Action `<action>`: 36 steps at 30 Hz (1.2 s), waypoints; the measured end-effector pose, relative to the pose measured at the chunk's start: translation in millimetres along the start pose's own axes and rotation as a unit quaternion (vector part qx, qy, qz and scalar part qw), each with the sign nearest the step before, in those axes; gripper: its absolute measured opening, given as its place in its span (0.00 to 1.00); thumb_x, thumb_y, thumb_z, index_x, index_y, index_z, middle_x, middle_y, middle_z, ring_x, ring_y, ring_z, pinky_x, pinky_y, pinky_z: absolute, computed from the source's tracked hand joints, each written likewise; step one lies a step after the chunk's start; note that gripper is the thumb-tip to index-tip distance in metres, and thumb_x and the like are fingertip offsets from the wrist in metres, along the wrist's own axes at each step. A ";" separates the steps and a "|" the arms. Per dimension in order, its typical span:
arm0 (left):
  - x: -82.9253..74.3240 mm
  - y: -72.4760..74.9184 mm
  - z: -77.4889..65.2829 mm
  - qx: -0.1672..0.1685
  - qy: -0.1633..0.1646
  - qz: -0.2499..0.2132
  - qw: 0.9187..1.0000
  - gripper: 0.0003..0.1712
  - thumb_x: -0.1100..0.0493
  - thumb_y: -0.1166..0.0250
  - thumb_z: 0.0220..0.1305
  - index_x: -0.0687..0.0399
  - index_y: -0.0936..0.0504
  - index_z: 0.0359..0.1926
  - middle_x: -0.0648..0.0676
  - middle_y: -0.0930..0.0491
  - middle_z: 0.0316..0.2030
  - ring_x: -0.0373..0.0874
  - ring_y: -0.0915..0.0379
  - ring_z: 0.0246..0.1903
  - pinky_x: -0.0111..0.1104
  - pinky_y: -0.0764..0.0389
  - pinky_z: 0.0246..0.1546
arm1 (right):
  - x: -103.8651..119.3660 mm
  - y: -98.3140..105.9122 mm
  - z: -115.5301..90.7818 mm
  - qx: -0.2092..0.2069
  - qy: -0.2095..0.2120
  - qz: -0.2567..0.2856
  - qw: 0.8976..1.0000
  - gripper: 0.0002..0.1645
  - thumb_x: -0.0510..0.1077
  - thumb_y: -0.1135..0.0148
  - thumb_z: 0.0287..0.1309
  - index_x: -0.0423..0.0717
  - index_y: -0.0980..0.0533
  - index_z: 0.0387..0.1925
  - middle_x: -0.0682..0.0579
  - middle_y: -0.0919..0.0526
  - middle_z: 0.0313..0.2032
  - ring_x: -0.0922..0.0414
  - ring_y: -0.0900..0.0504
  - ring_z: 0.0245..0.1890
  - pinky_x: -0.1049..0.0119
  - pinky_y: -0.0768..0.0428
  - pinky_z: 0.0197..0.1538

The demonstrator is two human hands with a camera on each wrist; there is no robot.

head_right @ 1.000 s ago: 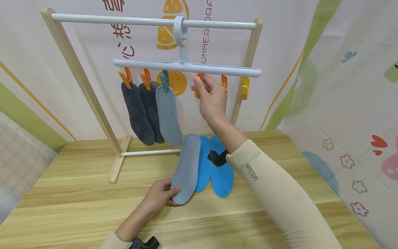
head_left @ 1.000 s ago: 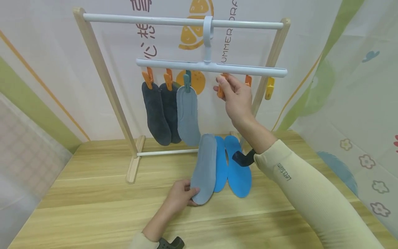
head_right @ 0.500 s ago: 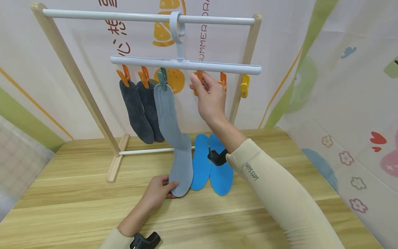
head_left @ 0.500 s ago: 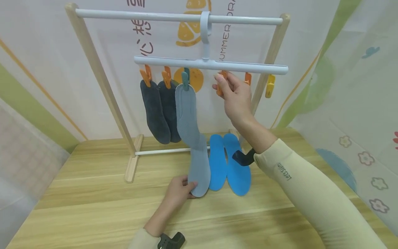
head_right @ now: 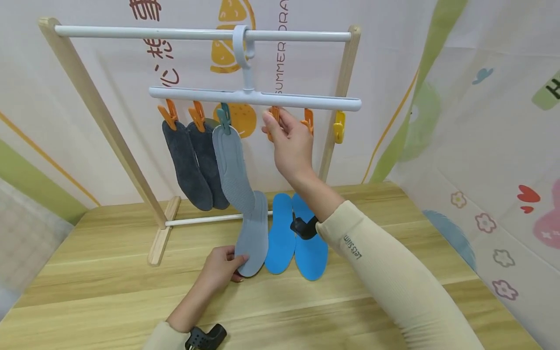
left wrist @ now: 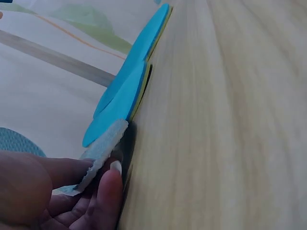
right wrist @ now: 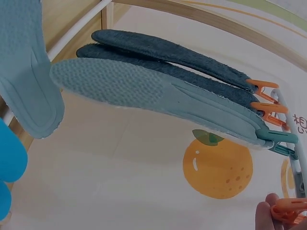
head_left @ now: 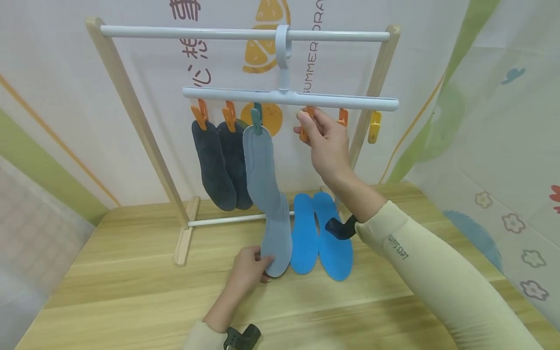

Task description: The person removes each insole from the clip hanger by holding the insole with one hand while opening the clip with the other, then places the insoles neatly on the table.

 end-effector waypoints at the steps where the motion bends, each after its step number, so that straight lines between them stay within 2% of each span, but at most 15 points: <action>1: -0.6 1.4 0.2 -0.008 0.000 0.008 1.000 0.15 0.63 0.39 0.64 0.72 0.21 0.46 0.61 0.16 0.29 0.41 0.21 0.18 0.32 0.17 0.20 | 1.4 -0.2 -0.7 0.000 0.003 0.000 1.000 0.22 0.51 0.44 0.66 0.49 0.25 0.58 0.53 0.18 0.53 0.56 0.16 0.47 0.68 0.21 0.56; 4: -1.0 5.3 2.2 -0.030 -0.001 0.028 0.999 0.14 0.64 0.39 0.64 0.71 0.21 0.46 0.60 0.17 0.28 0.41 0.22 0.17 0.32 0.18 0.19 | 2.4 0.1 -0.2 -0.001 0.010 0.002 1.000 0.21 0.52 0.44 0.66 0.49 0.24 0.57 0.53 0.18 0.53 0.56 0.16 0.47 0.69 0.21 0.55; 8: 1.4 7.8 5.4 -0.050 0.000 0.045 0.998 0.13 0.64 0.39 0.63 0.70 0.21 0.46 0.58 0.17 0.26 0.40 0.23 0.15 0.31 0.19 0.18 | -7.8 2.1 7.1 -0.005 0.021 -0.002 1.000 0.22 0.55 0.44 0.65 0.53 0.23 0.56 0.54 0.17 0.52 0.58 0.16 0.45 0.69 0.20 0.54; 18: 3.3 11.8 3.2 -0.065 -0.003 0.057 0.996 0.16 0.64 0.38 0.63 0.72 0.22 0.48 0.59 0.16 0.26 0.40 0.22 0.15 0.30 0.20 0.16 | -13.3 1.2 11.9 0.004 0.027 -0.002 1.000 0.23 0.53 0.44 0.65 0.53 0.25 0.59 0.53 0.18 0.53 0.57 0.16 0.46 0.67 0.20 0.54; 24: 3.3 8.6 3.6 -0.062 -0.020 0.094 0.993 0.16 0.61 0.38 0.63 0.70 0.21 0.47 0.57 0.16 0.26 0.39 0.23 0.16 0.30 0.22 0.16 | -15.1 2.3 12.4 0.004 0.040 -0.009 0.999 0.22 0.56 0.43 0.64 0.54 0.24 0.56 0.54 0.17 0.51 0.59 0.16 0.44 0.68 0.19 0.53; 29: 2.9 2.1 2.9 -0.047 -0.031 0.136 0.989 0.15 0.57 0.36 0.62 0.66 0.19 0.43 0.54 0.16 0.27 0.38 0.24 0.21 0.29 0.24 0.20 | -16.7 3.6 11.7 0.005 0.032 -0.016 0.999 0.21 0.58 0.43 0.63 0.54 0.23 0.53 0.54 0.15 0.47 0.59 0.16 0.42 0.68 0.18 0.51; 33: 1.7 -0.8 1.8 -0.044 -0.031 0.150 0.987 0.15 0.56 0.35 0.61 0.65 0.18 0.42 0.53 0.16 0.29 0.38 0.24 0.24 0.29 0.24 0.24 | -18.2 3.7 10.8 0.011 0.028 -0.016 0.999 0.21 0.57 0.44 0.64 0.54 0.23 0.53 0.54 0.16 0.48 0.57 0.16 0.44 0.68 0.17 0.49; 36: -0.1 -2.1 0.7 -0.038 -0.033 0.171 0.984 0.16 0.54 0.35 0.61 0.64 0.18 0.41 0.52 0.17 0.27 0.38 0.27 0.23 0.29 0.26 0.22 | -18.6 3.9 10.7 0.014 0.032 -0.016 0.999 0.21 0.57 0.44 0.64 0.54 0.24 0.55 0.56 0.16 0.50 0.56 0.16 0.45 0.68 0.17 0.48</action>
Point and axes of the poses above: each hand's wrist, its own z-axis towards the middle knuckle, its own y-axis out of the back of the hand, x = y × z, the point moved 4 cm from there along z, towards the middle knuckle
